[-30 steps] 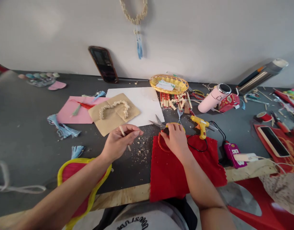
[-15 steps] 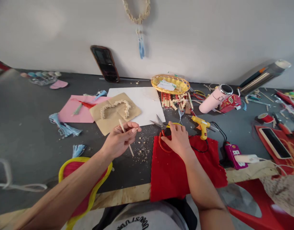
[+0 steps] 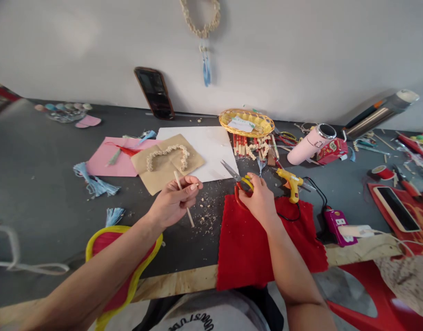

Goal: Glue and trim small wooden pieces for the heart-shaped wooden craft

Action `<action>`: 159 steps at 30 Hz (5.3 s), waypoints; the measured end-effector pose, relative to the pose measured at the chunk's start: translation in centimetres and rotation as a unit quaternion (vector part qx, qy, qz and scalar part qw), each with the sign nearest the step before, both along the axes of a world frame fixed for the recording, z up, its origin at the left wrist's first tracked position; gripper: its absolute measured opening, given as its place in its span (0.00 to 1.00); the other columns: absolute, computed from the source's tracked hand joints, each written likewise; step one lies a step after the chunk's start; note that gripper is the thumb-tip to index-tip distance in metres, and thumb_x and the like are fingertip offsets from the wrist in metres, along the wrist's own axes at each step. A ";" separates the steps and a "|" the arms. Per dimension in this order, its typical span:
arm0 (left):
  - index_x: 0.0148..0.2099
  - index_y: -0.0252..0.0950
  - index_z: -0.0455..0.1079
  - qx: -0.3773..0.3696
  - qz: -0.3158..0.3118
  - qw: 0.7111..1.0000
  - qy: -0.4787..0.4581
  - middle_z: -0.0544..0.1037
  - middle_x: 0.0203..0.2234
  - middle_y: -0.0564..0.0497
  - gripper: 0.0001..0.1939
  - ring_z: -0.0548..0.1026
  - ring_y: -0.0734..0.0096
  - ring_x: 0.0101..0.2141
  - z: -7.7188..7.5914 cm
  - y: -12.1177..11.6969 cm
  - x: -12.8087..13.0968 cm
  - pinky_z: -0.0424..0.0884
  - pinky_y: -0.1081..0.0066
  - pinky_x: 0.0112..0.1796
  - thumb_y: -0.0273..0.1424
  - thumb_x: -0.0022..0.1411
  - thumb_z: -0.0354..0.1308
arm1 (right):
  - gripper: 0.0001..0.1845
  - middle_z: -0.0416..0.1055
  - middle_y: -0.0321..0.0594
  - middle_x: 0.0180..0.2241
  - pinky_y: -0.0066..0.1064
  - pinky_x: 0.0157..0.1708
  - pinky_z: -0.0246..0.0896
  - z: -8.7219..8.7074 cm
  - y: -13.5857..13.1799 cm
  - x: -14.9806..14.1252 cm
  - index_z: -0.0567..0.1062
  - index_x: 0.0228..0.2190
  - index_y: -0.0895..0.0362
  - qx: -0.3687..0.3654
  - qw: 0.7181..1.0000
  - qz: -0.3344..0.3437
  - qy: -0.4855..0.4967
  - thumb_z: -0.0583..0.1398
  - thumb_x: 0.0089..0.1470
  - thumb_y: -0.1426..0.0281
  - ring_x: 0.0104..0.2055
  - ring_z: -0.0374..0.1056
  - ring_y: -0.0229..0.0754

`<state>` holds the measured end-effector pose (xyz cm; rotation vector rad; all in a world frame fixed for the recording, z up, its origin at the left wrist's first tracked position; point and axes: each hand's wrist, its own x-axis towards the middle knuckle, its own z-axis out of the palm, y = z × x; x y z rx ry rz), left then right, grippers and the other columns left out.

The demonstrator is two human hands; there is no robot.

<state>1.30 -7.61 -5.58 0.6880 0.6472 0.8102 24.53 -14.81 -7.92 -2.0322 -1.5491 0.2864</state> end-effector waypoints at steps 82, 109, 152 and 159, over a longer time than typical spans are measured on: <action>0.30 0.34 0.68 0.033 -0.009 0.995 0.090 0.75 0.19 0.52 0.16 0.58 0.83 0.16 -0.1 -0.9 0.8 0.50 0.79 0.17 0.38 0.48 0.70 | 0.35 0.66 0.46 0.48 0.41 0.51 0.70 1.1 -1.4 -3.2 0.64 0.59 0.50 0.083 0.968 0.233 0.025 0.64 0.53 0.56 0.52 0.68 0.49; 0.28 0.32 0.68 -0.024 -0.041 0.999 -0.002 0.76 0.19 0.50 0.14 0.54 0.86 0.14 -0.4 -1.2 0.7 0.48 0.80 0.17 0.30 0.46 0.71 | 0.35 0.67 0.47 0.46 0.39 0.46 0.73 0.7 -1.4 -3.3 0.66 0.58 0.52 0.124 0.962 0.242 -0.013 0.66 0.51 0.59 0.48 0.69 0.49; 0.28 0.32 0.67 -0.029 -0.054 0.998 -0.001 0.75 0.18 0.50 0.13 0.52 0.86 0.14 -0.3 -1.2 0.6 0.45 0.80 0.17 0.30 0.47 0.70 | 0.37 0.65 0.47 0.47 0.40 0.47 0.72 0.9 -1.5 -3.6 0.65 0.59 0.52 0.096 0.966 0.240 0.027 0.66 0.50 0.54 0.50 0.68 0.49; 0.29 0.33 0.68 -0.028 -0.053 0.998 0.001 0.76 0.18 0.50 0.14 0.53 0.85 0.14 -0.7 -1.1 0.5 0.45 0.80 0.17 0.31 0.47 0.71 | 0.36 0.64 0.47 0.47 0.40 0.48 0.72 0.7 -1.6 -3.6 0.65 0.59 0.51 0.081 0.967 0.240 0.035 0.65 0.52 0.54 0.50 0.68 0.48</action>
